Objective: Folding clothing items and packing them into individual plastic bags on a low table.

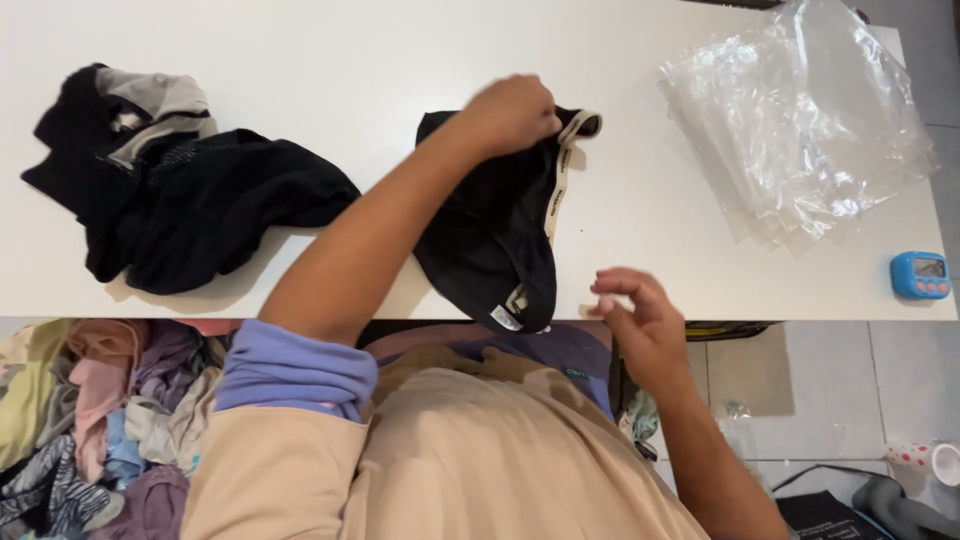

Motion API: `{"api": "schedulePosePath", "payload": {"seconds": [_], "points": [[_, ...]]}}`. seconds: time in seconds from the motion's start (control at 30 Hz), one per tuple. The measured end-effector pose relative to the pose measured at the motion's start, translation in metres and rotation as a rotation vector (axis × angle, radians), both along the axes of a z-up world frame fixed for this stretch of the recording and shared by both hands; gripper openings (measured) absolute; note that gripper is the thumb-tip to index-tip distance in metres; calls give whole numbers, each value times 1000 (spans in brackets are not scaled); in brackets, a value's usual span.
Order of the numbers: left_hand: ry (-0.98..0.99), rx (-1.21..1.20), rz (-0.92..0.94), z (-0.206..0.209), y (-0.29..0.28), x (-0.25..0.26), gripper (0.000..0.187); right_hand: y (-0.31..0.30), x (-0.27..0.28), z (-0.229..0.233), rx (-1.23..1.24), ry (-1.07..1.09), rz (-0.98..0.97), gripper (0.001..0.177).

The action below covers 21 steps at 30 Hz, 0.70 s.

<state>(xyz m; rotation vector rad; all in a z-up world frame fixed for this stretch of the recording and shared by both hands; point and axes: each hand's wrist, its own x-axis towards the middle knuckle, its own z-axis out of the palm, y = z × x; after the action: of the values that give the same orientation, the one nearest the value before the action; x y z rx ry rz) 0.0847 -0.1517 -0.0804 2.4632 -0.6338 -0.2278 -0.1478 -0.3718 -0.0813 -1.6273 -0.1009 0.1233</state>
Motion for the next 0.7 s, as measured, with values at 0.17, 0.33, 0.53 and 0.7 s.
{"api": "schedulePosePath", "payload": {"seconds": [0.17, 0.33, 0.53, 0.7], "points": [[-415, -107, 409, -2, 55, -41, 24, 4, 74, 12, -541, -512, 33, 15], [-172, 235, 634, -14, 104, -102, 42, 12, 182, -10, -673, -634, 81, 39], [-243, 150, 619, -19, 110, -105, 17, 1, 205, -8, -468, -334, 105, 18], [-649, 64, 556, -24, 111, -56, 3, -30, 160, 27, -378, -300, -2, 20]]}}
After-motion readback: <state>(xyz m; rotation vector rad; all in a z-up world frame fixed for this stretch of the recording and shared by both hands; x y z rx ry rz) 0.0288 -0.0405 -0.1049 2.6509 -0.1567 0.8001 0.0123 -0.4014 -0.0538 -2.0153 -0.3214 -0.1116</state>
